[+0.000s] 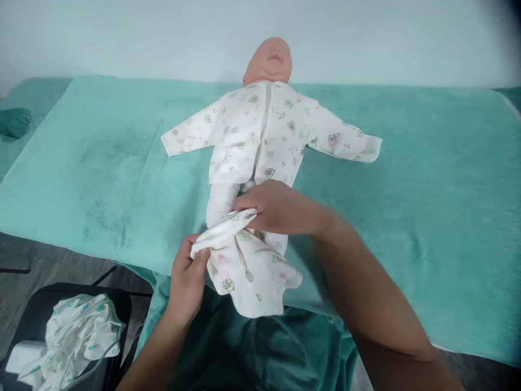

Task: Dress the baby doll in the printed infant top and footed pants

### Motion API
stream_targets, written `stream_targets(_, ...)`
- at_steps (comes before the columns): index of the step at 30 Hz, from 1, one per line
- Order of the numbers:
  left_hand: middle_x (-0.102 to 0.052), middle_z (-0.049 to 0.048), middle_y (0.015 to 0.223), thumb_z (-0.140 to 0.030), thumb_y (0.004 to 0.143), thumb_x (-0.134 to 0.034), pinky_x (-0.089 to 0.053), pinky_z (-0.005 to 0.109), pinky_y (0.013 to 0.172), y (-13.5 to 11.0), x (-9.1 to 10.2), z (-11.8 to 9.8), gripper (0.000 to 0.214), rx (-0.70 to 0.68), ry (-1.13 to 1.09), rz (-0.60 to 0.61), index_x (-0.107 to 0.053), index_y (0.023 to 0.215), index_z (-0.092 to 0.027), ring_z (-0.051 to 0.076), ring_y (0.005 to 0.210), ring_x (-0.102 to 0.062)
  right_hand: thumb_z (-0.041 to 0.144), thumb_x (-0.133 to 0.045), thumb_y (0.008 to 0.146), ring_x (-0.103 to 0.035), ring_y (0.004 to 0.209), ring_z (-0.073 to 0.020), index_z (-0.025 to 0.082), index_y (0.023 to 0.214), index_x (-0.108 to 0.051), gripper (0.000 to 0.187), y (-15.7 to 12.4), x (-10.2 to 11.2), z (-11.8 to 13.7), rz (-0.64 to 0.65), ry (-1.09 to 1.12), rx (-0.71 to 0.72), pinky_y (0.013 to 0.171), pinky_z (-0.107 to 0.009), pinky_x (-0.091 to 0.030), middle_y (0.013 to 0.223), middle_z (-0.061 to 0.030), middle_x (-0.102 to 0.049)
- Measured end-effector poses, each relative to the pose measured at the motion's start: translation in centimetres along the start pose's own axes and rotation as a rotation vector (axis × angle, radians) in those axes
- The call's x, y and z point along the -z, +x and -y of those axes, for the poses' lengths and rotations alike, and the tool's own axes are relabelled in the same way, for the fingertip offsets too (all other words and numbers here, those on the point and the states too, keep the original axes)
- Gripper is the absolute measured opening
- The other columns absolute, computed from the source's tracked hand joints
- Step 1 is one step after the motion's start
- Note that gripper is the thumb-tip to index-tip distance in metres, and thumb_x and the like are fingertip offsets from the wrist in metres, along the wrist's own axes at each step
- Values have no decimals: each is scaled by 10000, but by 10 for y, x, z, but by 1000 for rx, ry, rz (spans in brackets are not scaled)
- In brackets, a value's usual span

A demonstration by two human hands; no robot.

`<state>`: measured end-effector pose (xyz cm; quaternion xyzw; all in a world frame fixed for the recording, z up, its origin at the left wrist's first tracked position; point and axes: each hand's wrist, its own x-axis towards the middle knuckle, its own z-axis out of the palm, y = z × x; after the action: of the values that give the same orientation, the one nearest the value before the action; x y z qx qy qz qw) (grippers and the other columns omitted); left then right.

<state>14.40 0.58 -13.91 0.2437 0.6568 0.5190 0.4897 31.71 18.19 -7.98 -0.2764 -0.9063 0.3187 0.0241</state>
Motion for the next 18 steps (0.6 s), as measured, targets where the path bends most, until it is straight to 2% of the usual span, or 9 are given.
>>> stream_targets(4,-635,-1,819,-544,920,-642,-463,273,676,28,-8,-9,322,-282,175,-64,-631,944,-223,162,753,-568,438,-588,926,-483,637,-118,200,699,-488,344,-1,6,-8,40,172,68,624,-293,-251,649,42,-524)
stream_targets(8,-672,17,855,-539,948,-593,-469,302,702,67,-8,-19,320,-506,302,-59,-630,953,-221,186,786,-608,567,-612,905,-520,664,-133,204,743,-519,408,-3,10,-11,85,234,50,618,-288,-275,705,34,-579)
stream_targets(14,-665,-12,768,-493,950,-568,-412,290,647,127,-16,-40,289,-725,478,41,-634,919,-213,166,698,-590,397,-643,850,-411,586,-115,210,645,-387,378,-3,3,-3,9,43,-33,597,-311,-237,604,42,-488)
stream_targets(18,-669,-22,768,-457,919,-631,-412,282,683,161,-32,-55,239,-778,505,95,-642,906,-218,158,708,-593,357,-602,849,-391,569,-111,211,639,-363,350,0,-2,0,-70,31,-75,597,-324,-234,588,33,-481)
